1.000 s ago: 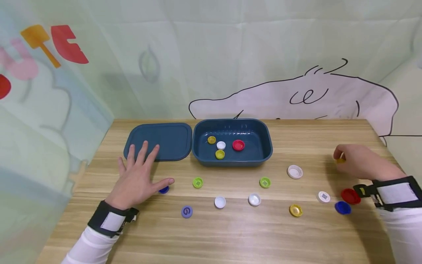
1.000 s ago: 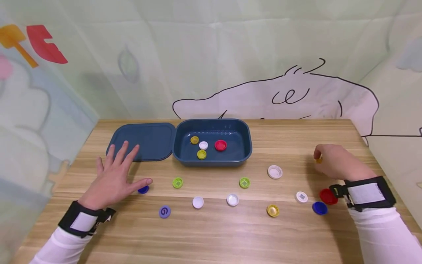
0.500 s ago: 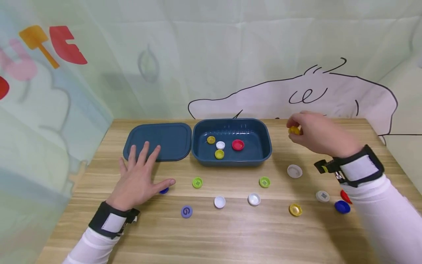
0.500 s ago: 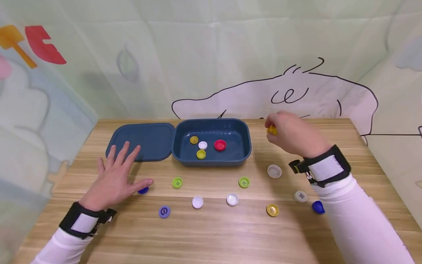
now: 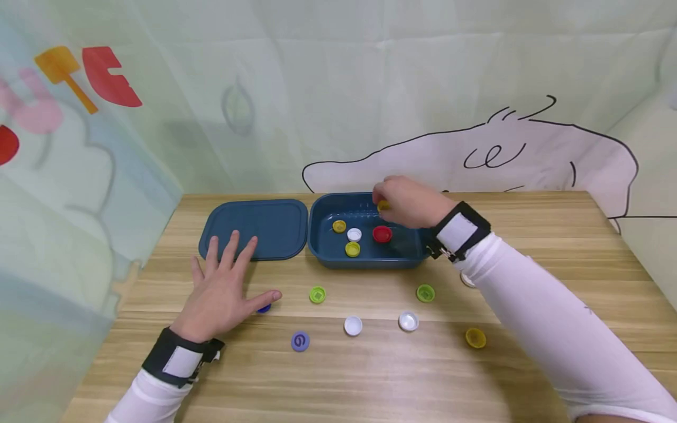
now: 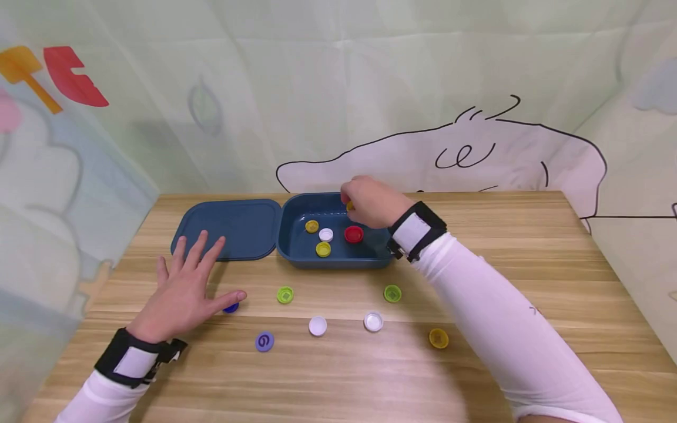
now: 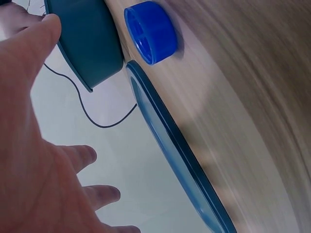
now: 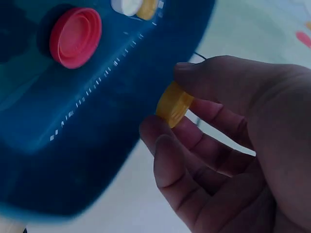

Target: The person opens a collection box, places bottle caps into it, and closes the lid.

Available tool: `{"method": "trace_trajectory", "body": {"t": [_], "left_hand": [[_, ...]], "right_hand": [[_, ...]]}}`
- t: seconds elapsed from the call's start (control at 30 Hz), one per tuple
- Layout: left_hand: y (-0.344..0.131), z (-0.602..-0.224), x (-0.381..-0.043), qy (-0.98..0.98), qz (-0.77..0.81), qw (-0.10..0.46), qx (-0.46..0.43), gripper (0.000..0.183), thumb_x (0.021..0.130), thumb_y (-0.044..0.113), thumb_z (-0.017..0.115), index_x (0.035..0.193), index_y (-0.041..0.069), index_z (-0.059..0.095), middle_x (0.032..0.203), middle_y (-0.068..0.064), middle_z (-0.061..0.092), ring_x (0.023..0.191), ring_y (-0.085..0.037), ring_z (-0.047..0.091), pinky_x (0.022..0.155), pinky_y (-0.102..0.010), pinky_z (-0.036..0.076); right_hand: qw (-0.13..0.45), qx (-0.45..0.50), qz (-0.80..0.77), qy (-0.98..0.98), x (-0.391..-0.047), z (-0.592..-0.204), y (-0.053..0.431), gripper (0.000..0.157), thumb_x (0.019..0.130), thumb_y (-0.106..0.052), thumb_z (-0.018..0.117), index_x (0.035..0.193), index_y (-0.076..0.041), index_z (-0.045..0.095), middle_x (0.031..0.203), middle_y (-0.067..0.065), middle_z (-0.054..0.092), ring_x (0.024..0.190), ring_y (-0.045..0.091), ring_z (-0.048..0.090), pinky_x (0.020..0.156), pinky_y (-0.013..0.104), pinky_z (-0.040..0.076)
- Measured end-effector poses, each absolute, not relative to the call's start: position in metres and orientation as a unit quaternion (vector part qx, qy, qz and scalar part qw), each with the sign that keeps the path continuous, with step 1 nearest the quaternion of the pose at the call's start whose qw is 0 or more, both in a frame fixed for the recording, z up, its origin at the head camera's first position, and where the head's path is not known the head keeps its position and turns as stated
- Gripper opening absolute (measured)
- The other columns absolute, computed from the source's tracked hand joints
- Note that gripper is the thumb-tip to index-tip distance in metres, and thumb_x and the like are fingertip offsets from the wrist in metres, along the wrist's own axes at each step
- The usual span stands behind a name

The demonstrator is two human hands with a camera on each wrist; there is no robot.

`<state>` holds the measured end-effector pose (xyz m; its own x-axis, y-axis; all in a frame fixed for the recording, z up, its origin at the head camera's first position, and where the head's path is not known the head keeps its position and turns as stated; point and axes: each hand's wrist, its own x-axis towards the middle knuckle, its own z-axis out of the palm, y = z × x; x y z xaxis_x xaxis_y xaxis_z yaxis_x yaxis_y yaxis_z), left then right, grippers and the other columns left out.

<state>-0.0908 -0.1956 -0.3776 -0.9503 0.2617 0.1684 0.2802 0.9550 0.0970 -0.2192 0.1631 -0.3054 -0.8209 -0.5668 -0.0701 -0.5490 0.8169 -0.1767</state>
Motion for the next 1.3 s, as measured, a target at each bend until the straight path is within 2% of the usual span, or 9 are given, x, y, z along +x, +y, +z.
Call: {"method": "trace_trajectory", "body": {"t": [0.23, 0.33, 0.5, 0.6, 0.77, 1.0, 1.3], "left_hand": [[-0.197, -0.380, -0.091, -0.985, -0.061, 0.082, -0.141, 0.100, 0.066, 0.083, 0.040, 0.144, 0.028, 0.011, 0.151, -0.013, 0.007, 0.133, -0.037, -0.014, 0.092, -0.076, -0.003], [-0.197, -0.380, -0.091, -0.985, -0.061, 0.082, -0.141, 0.100, 0.066, 0.083, 0.040, 0.144, 0.027, 0.010, 0.151, -0.013, 0.007, 0.133, -0.037, -0.015, 0.092, -0.075, -0.005], [-0.197, -0.380, -0.092, -0.984, -0.059, 0.080, -0.144, 0.100, 0.067, 0.083, 0.040, 0.145, 0.027, 0.010, 0.151, -0.013, 0.007, 0.132, -0.037, -0.015, 0.091, -0.076, -0.004], [-0.197, -0.380, -0.093, -0.984, -0.059, 0.080, -0.145, 0.100, 0.067, 0.083, 0.040, 0.145, 0.027, 0.010, 0.151, -0.013, 0.007, 0.132, -0.037, -0.015, 0.091, -0.076, -0.002], [-0.198, -0.378, -0.094, -0.984, -0.058, 0.081, -0.144, 0.099, 0.067, 0.082, 0.042, 0.144, 0.028, 0.010, 0.151, -0.013, 0.007, 0.132, -0.036, -0.016, 0.091, -0.077, 0.001], [-0.196, -0.375, -0.096, -0.984, -0.060, 0.081, -0.149, 0.100, 0.067, 0.082, 0.042, 0.144, 0.028, 0.009, 0.152, -0.012, 0.005, 0.132, -0.037, -0.016, 0.090, -0.078, 0.003], [-0.198, -0.376, -0.097, -0.983, -0.063, 0.086, -0.152, 0.101, 0.066, 0.083, 0.041, 0.145, 0.027, 0.010, 0.151, -0.014, 0.006, 0.132, -0.039, -0.015, 0.089, -0.079, 0.002]], "right_hand": [[0.109, -0.309, -0.073, 0.942, -0.233, -0.327, 0.141, 0.028, 0.081, -0.022, 0.066, 0.105, -0.009, 0.059, 0.097, 0.005, 0.055, 0.085, 0.019, 0.050, 0.080, 0.034, 0.048], [0.118, -0.299, -0.077, 0.944, -0.234, -0.331, 0.140, 0.032, 0.082, -0.022, 0.065, 0.110, -0.009, 0.057, 0.102, 0.007, 0.055, 0.087, 0.019, 0.051, 0.081, 0.035, 0.049], [0.116, -0.279, -0.102, 0.948, -0.226, -0.323, 0.151, 0.039, 0.081, -0.022, 0.066, 0.116, -0.010, 0.053, 0.112, 0.010, 0.055, 0.095, 0.019, 0.051, 0.086, 0.039, 0.047], [0.102, -0.276, -0.096, 0.951, -0.216, -0.312, 0.164, 0.039, 0.080, -0.024, 0.067, 0.114, -0.011, 0.053, 0.110, 0.008, 0.056, 0.095, 0.019, 0.051, 0.084, 0.039, 0.048], [0.067, -0.270, -0.085, 0.957, -0.194, -0.292, 0.196, 0.039, 0.079, -0.027, 0.068, 0.111, -0.012, 0.053, 0.102, 0.004, 0.055, 0.089, 0.018, 0.052, 0.076, 0.037, 0.049], [0.051, -0.225, -0.087, 0.969, -0.155, -0.278, 0.256, 0.042, 0.078, -0.029, 0.069, 0.114, -0.014, 0.052, 0.106, 0.005, 0.055, 0.084, 0.019, 0.054, 0.070, 0.038, 0.051], [0.068, -0.177, -0.026, 0.982, -0.110, -0.297, 0.349, 0.046, 0.071, -0.032, 0.074, 0.109, -0.013, 0.056, 0.099, 0.009, 0.059, 0.081, 0.022, 0.057, 0.066, 0.044, 0.050]]}}
